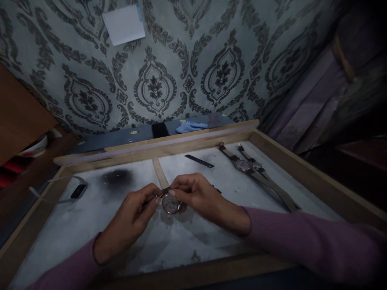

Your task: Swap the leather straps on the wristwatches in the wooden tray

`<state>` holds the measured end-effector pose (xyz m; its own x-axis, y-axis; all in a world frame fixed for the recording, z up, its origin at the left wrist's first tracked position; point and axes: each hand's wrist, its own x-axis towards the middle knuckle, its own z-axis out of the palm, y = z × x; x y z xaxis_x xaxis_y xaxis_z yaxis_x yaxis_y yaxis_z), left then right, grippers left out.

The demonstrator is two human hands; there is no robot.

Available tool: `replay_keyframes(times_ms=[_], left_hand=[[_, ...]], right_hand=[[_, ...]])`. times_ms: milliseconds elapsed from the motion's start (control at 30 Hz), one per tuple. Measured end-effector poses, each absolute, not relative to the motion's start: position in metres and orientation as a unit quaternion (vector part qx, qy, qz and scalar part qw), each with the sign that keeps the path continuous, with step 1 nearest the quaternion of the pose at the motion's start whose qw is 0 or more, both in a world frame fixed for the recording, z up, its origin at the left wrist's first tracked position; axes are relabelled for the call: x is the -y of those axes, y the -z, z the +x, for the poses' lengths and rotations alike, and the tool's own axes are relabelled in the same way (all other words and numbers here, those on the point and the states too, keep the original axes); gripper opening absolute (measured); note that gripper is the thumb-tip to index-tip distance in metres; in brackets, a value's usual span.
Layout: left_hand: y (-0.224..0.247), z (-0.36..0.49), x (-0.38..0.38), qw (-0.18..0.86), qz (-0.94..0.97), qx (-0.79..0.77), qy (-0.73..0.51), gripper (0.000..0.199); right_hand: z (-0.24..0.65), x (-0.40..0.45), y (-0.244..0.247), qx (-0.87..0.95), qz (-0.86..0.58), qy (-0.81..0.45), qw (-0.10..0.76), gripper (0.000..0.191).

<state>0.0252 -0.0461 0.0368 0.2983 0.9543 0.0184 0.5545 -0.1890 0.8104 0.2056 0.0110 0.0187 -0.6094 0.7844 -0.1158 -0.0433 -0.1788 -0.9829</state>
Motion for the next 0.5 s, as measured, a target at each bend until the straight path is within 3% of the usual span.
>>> replay_keyframes(times_ms=[500], left_hand=[[-0.0357,0.0244,0.0477,0.349,0.728,-0.523,-0.275,0.023]], right_hand=[[0.2053,-0.0108,-0.0159,0.577,-0.315,-0.691,0.3,0.023]])
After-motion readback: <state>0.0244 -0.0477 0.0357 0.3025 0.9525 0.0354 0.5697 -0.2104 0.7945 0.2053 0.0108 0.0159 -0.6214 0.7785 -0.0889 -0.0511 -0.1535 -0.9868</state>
